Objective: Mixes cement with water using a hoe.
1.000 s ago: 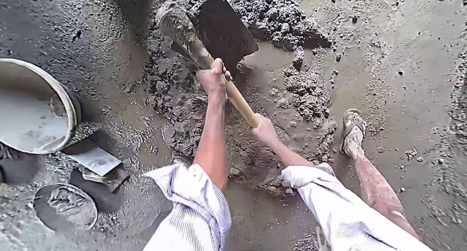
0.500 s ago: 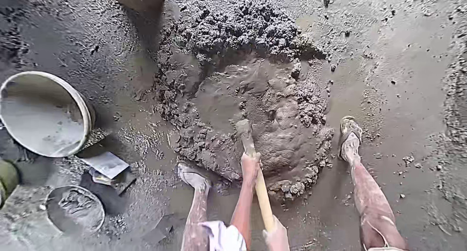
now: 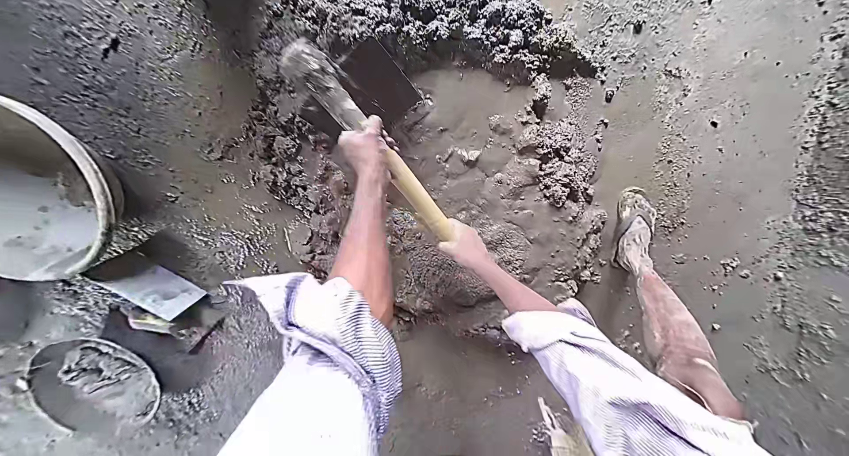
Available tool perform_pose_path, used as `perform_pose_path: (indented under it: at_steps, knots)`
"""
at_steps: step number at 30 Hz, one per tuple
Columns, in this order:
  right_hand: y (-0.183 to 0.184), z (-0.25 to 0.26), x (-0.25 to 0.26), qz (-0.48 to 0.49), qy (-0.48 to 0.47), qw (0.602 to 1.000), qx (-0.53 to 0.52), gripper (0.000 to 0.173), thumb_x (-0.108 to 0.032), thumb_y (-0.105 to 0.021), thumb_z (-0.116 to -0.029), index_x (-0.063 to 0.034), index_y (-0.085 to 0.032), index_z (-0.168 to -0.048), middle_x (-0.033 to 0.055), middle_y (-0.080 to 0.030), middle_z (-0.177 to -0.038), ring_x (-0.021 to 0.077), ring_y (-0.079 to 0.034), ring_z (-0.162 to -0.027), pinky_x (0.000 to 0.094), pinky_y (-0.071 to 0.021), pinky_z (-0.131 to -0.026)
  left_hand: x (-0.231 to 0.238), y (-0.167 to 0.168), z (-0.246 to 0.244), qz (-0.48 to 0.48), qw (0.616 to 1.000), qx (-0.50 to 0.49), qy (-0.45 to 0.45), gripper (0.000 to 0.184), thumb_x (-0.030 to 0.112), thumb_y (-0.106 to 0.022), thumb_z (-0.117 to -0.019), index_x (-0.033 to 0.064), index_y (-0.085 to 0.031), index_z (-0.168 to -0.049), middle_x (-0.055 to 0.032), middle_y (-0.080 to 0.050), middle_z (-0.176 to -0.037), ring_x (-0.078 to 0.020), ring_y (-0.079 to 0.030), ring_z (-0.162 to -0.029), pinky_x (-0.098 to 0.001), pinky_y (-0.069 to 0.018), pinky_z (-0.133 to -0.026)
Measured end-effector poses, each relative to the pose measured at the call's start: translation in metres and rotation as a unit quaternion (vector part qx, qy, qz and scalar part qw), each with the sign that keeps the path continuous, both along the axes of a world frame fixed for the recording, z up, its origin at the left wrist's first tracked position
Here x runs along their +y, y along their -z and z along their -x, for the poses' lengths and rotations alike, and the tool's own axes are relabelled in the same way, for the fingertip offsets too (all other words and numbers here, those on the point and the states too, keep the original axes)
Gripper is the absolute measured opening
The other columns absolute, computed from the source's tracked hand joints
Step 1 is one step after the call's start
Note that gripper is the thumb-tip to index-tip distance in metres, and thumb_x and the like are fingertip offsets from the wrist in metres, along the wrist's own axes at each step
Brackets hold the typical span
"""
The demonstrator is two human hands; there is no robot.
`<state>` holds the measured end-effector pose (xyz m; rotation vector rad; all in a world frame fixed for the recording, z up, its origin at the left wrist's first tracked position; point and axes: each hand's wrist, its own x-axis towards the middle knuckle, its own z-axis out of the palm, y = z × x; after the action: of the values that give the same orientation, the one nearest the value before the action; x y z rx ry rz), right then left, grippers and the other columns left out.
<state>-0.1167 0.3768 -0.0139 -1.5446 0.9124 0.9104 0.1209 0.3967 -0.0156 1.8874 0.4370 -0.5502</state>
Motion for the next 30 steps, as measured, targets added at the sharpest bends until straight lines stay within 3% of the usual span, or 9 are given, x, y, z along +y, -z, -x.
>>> perform_pose_path:
  at_steps: [3,7,12,15,17,20,23,27,30]
  knots:
    - [-0.015,0.082,0.005,-0.002,-0.045,0.997,0.067,0.050,-0.027,-0.072,-0.0922,-0.0097,-0.058,-0.137,0.0191,-0.067,-0.122,0.0361,-0.065,-0.115,0.0595,-0.0509,-0.096,0.035,0.003,0.097,0.022,0.999,0.015,-0.031,0.017,0.018,-0.058,-0.1007,0.0023,-0.052,-0.103,-0.0017,-0.057,-0.064,-0.0139,-0.059,-0.050,-0.0347,-0.0577,-0.051]
    - [-0.020,0.190,0.037,-0.019,-0.086,0.984,0.152,0.049,-0.027,-0.073,-0.0921,-0.0106,-0.058,-0.135,0.0212,-0.068,-0.123,0.0395,-0.066,-0.115,0.0613,-0.0518,-0.096,0.089,-0.033,0.212,0.094,0.983,0.129,-0.094,0.012,0.002,-0.049,-0.0985,0.0020,-0.053,-0.087,-0.0045,-0.059,-0.061,-0.0165,-0.062,-0.053,-0.0339,-0.0594,-0.058]
    - [-0.059,0.261,0.079,-0.064,-0.178,0.961,0.203,0.043,-0.028,-0.073,-0.0879,-0.0089,-0.065,-0.126,0.0202,-0.067,-0.124,0.0403,-0.063,-0.119,0.0642,-0.0490,-0.096,0.155,-0.127,0.313,0.142,0.970,0.150,-0.131,0.017,0.002,-0.047,-0.0847,0.0124,-0.057,-0.077,0.0017,-0.063,-0.063,-0.0115,-0.065,-0.061,-0.0311,-0.0577,-0.068]
    - [-0.112,0.284,0.123,-0.183,-0.220,0.921,0.264,0.053,-0.038,-0.078,-0.0869,-0.0082,-0.065,-0.129,0.0203,-0.066,-0.131,0.0403,-0.060,-0.125,0.0660,-0.0446,-0.102,0.193,-0.168,0.357,0.163,0.962,0.189,-0.112,0.012,0.007,-0.059,-0.0781,0.0162,-0.064,-0.071,0.0023,-0.063,-0.062,-0.0098,-0.064,-0.059,-0.0288,-0.0567,-0.065]
    - [-0.147,0.292,0.146,-0.240,-0.225,0.894,0.305,0.059,-0.041,-0.080,-0.0853,-0.0031,-0.065,-0.129,0.0239,-0.063,-0.133,0.0427,-0.058,-0.127,0.0665,-0.0441,-0.103,0.198,-0.173,0.372,0.114,0.954,0.250,-0.121,0.007,0.004,-0.059,-0.0717,0.0105,-0.060,-0.073,-0.0001,-0.062,-0.060,-0.0109,-0.062,-0.054,-0.0278,-0.0551,-0.058]
    - [-0.167,0.292,0.165,-0.280,-0.161,0.880,0.349,0.064,-0.038,-0.083,-0.0814,0.0050,-0.064,-0.125,0.0281,-0.062,-0.131,0.0438,-0.059,-0.124,0.0628,-0.0477,-0.100,0.172,-0.138,0.362,0.028,0.940,0.330,-0.078,0.019,-0.005,-0.056,-0.0778,0.0008,-0.051,-0.095,-0.0026,-0.057,-0.059,-0.0117,-0.056,-0.047,-0.0272,-0.0515,-0.046]
    - [-0.133,0.244,0.142,-0.237,-0.038,0.924,0.297,0.060,-0.031,-0.088,-0.0748,0.0037,-0.066,-0.118,0.0249,-0.069,-0.114,0.0392,-0.067,-0.106,0.0595,-0.0534,-0.091,0.110,-0.079,0.297,-0.025,0.942,0.334,-0.018,0.028,-0.005,-0.063,-0.0886,-0.0082,-0.051,-0.114,-0.0103,-0.060,-0.069,-0.0158,-0.057,-0.049,-0.0304,-0.0517,-0.045]
    - [-0.104,0.129,0.069,-0.176,0.058,0.968,0.168,0.050,-0.017,-0.086,-0.0778,0.0028,-0.064,-0.118,0.0212,-0.068,-0.105,0.0338,-0.068,-0.095,0.0544,-0.0552,-0.086,0.052,-0.055,0.174,0.035,0.975,0.219,0.011,0.016,0.009,-0.061,-0.0976,0.0015,-0.053,-0.109,-0.0056,-0.060,-0.071,-0.0135,-0.056,-0.050,-0.0298,-0.0520,-0.047]
    - [-0.072,0.064,0.008,-0.039,0.081,0.995,0.031,0.046,-0.013,-0.080,-0.0809,-0.0024,-0.066,-0.123,0.0188,-0.069,-0.113,0.0317,-0.067,-0.105,0.0534,-0.0532,-0.093,-0.003,-0.070,0.087,0.093,0.991,0.090,0.017,0.008,0.014,-0.056,-0.1002,0.0062,-0.054,-0.099,-0.0013,-0.059,-0.068,-0.0121,-0.058,-0.052,-0.0306,-0.0555,-0.050]
